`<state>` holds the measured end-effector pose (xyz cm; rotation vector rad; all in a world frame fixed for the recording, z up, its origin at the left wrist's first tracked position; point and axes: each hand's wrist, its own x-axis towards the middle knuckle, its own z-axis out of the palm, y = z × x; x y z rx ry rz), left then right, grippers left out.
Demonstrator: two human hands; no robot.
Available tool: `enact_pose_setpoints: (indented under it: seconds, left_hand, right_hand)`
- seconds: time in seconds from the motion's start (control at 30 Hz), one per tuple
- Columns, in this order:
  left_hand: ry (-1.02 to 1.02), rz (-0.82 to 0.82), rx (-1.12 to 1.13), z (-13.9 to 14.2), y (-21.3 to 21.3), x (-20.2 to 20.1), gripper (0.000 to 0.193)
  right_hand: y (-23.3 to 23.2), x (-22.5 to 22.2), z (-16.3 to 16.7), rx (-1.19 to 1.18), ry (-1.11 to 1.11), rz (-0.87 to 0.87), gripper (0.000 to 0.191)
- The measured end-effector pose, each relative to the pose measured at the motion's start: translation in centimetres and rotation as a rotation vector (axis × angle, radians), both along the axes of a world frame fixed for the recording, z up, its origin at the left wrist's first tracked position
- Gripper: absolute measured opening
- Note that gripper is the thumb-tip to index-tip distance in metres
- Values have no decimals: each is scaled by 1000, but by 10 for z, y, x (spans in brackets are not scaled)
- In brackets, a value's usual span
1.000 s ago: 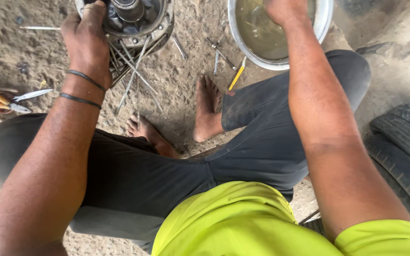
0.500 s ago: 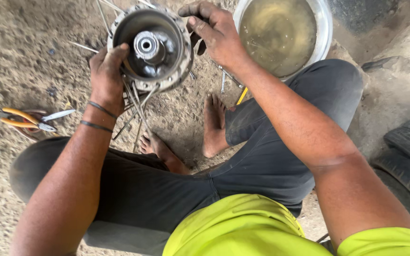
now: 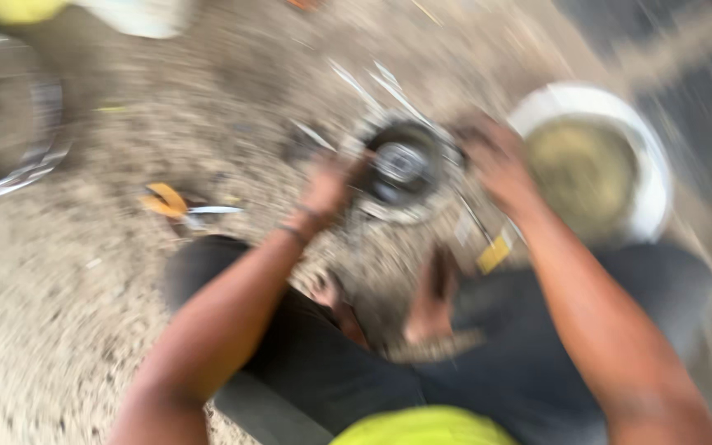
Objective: The person sits on the ground and uses their hands to insert metal spokes into the holes of a bicycle wheel hub flange. They pick up individual spokes and thread them through the hub, occasionally dipping the hub assembly into a bowl of liquid.
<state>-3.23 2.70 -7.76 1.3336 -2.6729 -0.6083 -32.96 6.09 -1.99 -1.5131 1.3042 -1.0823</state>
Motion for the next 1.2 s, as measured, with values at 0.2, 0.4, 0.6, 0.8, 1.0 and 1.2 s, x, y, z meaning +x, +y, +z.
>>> enact_pose_setpoints:
  seconds: [0.2,0.4,0.6,0.8,1.0,1.2]
  left_hand:
    - [1131,728,988,29,1,-25,33]
    - [961,668,936,41,6,-20,33]
    - [882,643,917,45,10,-18,39]
    - [868,690,884,47,10,-15,44]
    - [771,786,775,48,1,-15,43]
    - [402,337,148,28,-7,-21,37]
  right_hand:
    - [-5,4,8,28,-91,126,48]
    - [-3,4,6,216,8,202,47]
    - [1,5,13,275,71,193,58]
    - [5,-10,19,-403,756,120,33]
    - [17,2,2,-449,686,-78,26]
    - [10,-3,-12,-109,203,-112,43]
